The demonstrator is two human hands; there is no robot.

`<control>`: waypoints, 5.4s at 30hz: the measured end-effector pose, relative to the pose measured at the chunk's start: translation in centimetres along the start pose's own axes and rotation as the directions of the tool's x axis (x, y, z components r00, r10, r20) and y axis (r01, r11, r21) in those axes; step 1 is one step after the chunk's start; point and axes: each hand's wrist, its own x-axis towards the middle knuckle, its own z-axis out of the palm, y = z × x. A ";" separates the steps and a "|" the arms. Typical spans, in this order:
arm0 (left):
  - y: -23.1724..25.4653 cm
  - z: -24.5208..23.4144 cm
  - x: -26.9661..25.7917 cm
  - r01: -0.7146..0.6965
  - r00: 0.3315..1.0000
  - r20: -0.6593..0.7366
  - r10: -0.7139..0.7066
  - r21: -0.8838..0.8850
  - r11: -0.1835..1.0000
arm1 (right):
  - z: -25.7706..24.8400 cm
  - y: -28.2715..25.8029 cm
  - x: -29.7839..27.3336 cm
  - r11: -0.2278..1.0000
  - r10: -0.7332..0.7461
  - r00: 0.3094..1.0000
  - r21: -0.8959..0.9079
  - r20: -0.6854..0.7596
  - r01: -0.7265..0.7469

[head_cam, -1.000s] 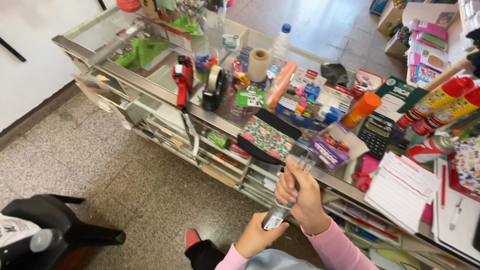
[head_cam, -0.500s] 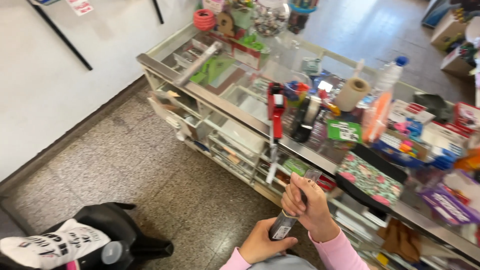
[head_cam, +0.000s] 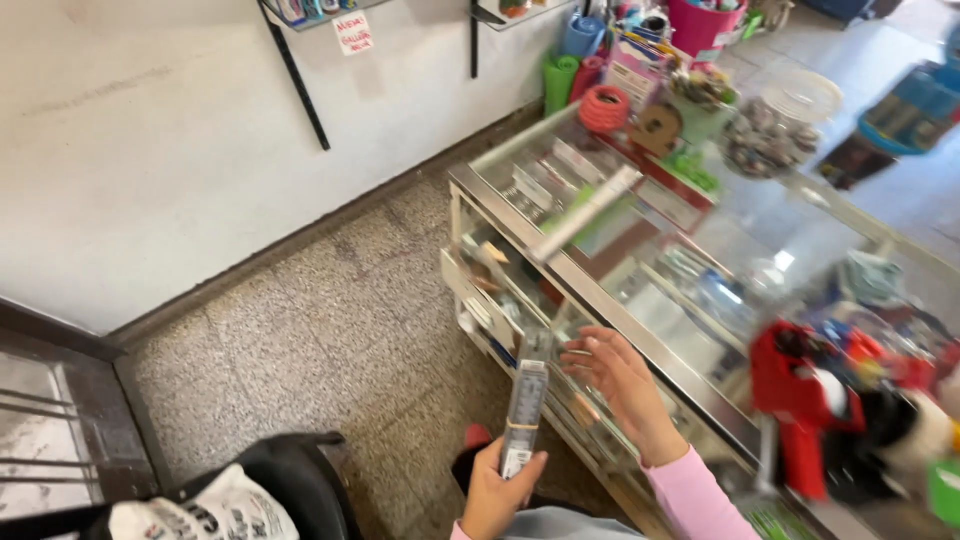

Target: The person scans a barcode on a package of paper clips using a laptop, then places the package on a glass counter. They then pick up and arrange several small boxes of stationery items on the counter.

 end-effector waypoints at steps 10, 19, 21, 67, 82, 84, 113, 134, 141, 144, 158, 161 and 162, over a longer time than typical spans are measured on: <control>12.5 -8.6 19.6 0.044 0.999 -0.029 -0.043 0.016 0.999 | 3.0 0.3 26.8 -0.001 -0.110 0.915 -0.920 -0.389 -0.392; 18.1 -14.6 35.4 0.083 0.946 0.295 -0.136 0.185 0.979 | 2.2 4.1 30.2 0.044 -0.148 0.650 -0.661 -0.746 -0.749; 19.4 -16.6 38.9 0.060 0.915 0.364 -0.177 0.310 0.949 | 3.0 6.2 29.1 0.135 -0.341 0.551 -0.620 -0.761 -0.773; 17.9 -22.3 51.3 0.212 0.880 0.269 -0.391 0.514 0.831 | -2.5 19.0 40.8 0.771 -0.334 0.264 -0.423 -0.905 -0.476; 19.8 -20.5 50.6 0.280 0.832 0.248 -0.496 0.585 0.762 | -3.5 18.0 42.0 0.635 -0.284 0.361 -0.456 -0.888 -0.623; 20.2 -19.8 50.5 0.295 0.808 0.244 -0.537 0.621 0.726 | -4.4 19.0 41.8 0.596 -0.287 0.419 -0.503 -0.861 -0.626; 18.4 -19.3 49.6 0.256 0.801 0.309 -0.513 0.597 0.760 | 3.4 20.6 42.0 0.392 -0.613 0.516 -0.797 -0.599 -0.460; 18.6 -6.4 46.1 -0.079 0.247 0.888 -0.387 0.417 0.905 | 16.1 10.8 21.8 0.991 -0.128 0.866 -0.105 -0.484 0.088; 13.7 -11.8 51.0 0.017 0.246 0.720 -0.648 0.666 0.746 | 8.9 20.0 13.6 0.830 0.451 0.878 0.439 -0.164 -0.344; 13.1 -13.7 52.1 0.141 0.331 0.640 -0.693 0.692 0.708 | 8.6 21.0 15.9 0.834 0.517 0.748 0.440 -0.416 -0.332; 17.3 -13.5 51.9 0.219 0.505 0.453 -0.735 0.757 0.616 | 3.7 22.5 17.2 0.908 0.402 0.481 0.270 -0.779 -0.321; 17.4 -12.9 51.8 0.146 0.495 0.491 -0.717 0.767 0.625 | 5.3 21.4 21.0 0.909 0.408 0.452 0.305 -0.793 -0.285; 17.7 -12.3 52.1 0.074 0.490 0.520 -0.699 0.774 0.629 | 5.5 20.7 23.2 0.912 0.390 0.451 0.271 -0.803 -0.306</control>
